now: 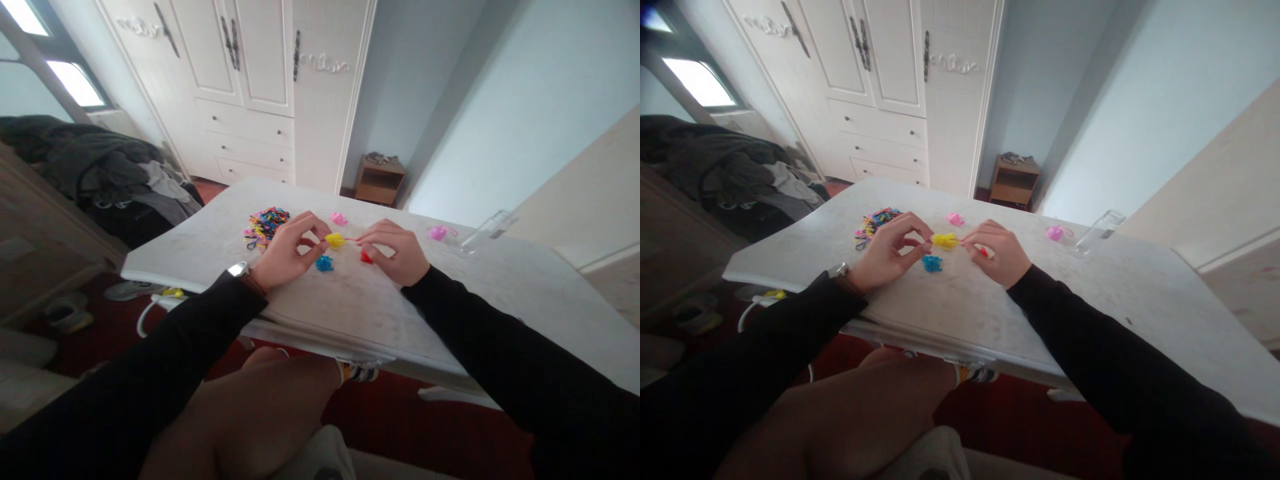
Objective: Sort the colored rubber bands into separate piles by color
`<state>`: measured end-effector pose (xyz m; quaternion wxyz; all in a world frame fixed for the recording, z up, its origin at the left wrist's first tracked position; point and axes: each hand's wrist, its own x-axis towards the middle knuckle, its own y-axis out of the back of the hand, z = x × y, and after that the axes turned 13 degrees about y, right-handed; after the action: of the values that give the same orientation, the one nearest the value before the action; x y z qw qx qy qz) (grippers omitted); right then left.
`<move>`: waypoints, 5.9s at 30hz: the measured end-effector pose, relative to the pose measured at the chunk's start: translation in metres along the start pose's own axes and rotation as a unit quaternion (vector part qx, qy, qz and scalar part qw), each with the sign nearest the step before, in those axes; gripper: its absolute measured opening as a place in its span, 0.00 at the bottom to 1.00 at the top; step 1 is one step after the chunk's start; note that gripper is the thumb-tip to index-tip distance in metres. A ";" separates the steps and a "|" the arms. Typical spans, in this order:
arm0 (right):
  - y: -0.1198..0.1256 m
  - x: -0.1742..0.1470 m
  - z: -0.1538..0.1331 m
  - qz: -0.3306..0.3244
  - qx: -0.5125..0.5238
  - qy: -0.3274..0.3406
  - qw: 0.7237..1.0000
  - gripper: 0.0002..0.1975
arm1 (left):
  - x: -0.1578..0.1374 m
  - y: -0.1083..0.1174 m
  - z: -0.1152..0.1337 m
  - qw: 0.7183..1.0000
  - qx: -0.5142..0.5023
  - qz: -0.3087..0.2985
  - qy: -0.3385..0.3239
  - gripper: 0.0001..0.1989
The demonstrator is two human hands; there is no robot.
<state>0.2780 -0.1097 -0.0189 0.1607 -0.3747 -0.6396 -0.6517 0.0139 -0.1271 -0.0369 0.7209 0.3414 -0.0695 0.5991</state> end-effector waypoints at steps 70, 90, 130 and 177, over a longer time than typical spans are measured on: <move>-0.001 -0.024 0.040 -0.053 0.045 -0.099 0.993 0.04 | 0.000 0.001 -0.007 0.996 0.088 0.022 -0.024 0.06; -0.005 -0.021 0.036 0.009 0.030 -0.089 0.996 0.05 | 0.008 0.063 -0.039 0.898 0.156 0.269 0.311 0.10; -0.002 -0.019 0.032 -0.010 0.054 -0.101 0.993 0.04 | 0.006 0.068 -0.049 0.909 0.110 0.260 0.306 0.11; -0.003 -0.019 0.030 -0.033 0.061 -0.099 0.993 0.06 | 0.008 0.066 -0.049 0.918 0.072 0.314 0.232 0.10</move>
<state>0.2972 -0.0854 -0.0367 0.0981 -0.4053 -0.7031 -0.5760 -0.0588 -0.0890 -0.0428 0.4651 0.2044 0.0400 0.8604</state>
